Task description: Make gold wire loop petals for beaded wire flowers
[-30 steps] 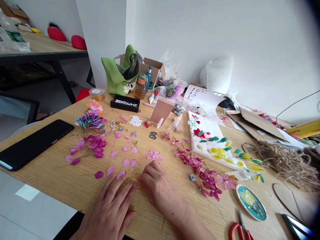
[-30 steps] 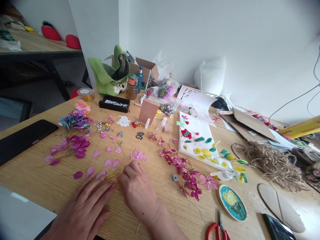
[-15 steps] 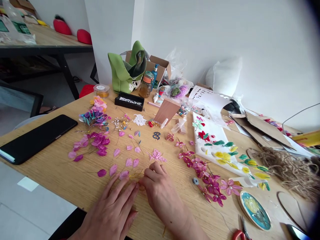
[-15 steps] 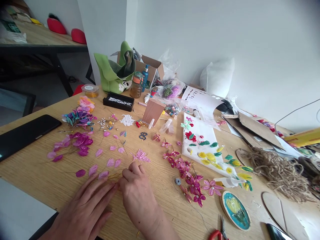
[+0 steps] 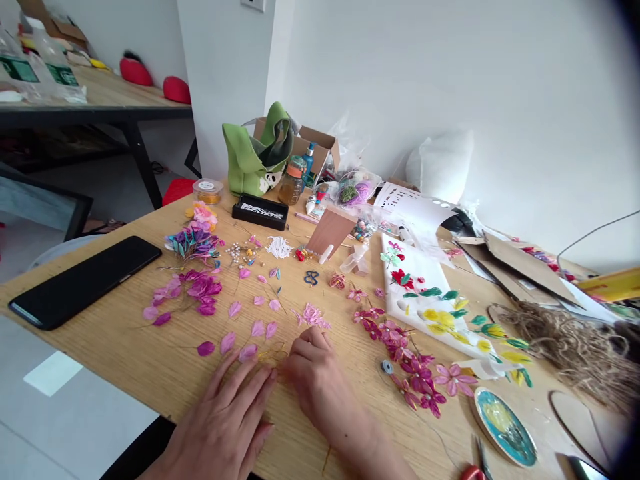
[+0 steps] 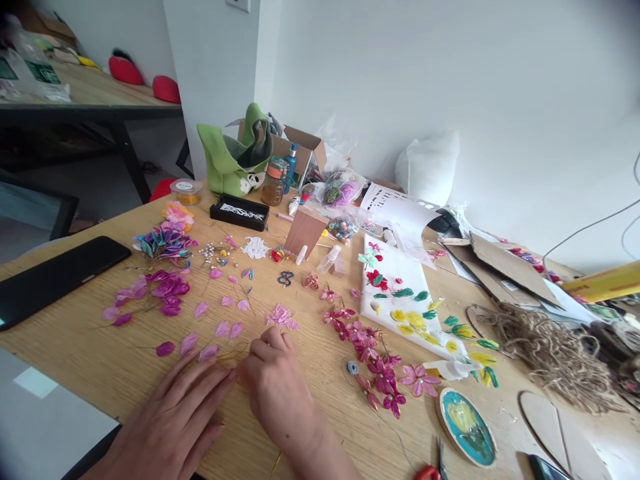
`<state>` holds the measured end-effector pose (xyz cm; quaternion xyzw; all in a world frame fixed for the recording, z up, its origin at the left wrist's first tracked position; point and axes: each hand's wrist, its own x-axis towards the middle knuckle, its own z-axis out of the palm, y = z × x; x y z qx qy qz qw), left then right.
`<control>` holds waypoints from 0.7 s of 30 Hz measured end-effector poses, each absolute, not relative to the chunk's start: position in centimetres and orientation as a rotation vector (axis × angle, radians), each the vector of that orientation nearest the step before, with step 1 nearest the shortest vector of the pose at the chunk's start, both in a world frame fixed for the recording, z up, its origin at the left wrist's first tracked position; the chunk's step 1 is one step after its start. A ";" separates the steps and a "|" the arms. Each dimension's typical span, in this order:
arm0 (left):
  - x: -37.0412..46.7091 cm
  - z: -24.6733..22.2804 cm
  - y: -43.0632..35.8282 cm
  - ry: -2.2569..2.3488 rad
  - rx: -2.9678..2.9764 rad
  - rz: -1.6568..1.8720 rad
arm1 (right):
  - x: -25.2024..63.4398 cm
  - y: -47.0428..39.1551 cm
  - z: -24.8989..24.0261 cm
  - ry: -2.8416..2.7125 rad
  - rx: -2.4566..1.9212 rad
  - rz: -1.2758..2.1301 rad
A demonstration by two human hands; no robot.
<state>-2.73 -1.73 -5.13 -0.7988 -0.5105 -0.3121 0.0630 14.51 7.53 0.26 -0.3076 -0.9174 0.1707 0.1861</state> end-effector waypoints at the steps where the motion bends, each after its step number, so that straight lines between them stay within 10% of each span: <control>1: -2.7 -5.2 -1.7 -1.541 -2.414 -0.944 | 14.8 7.7 0.5 -2.501 -0.862 0.550; 21: -3.7 -4.3 -1.5 -1.360 -2.401 -0.672 | 16.5 8.1 1.7 -2.760 -0.840 0.549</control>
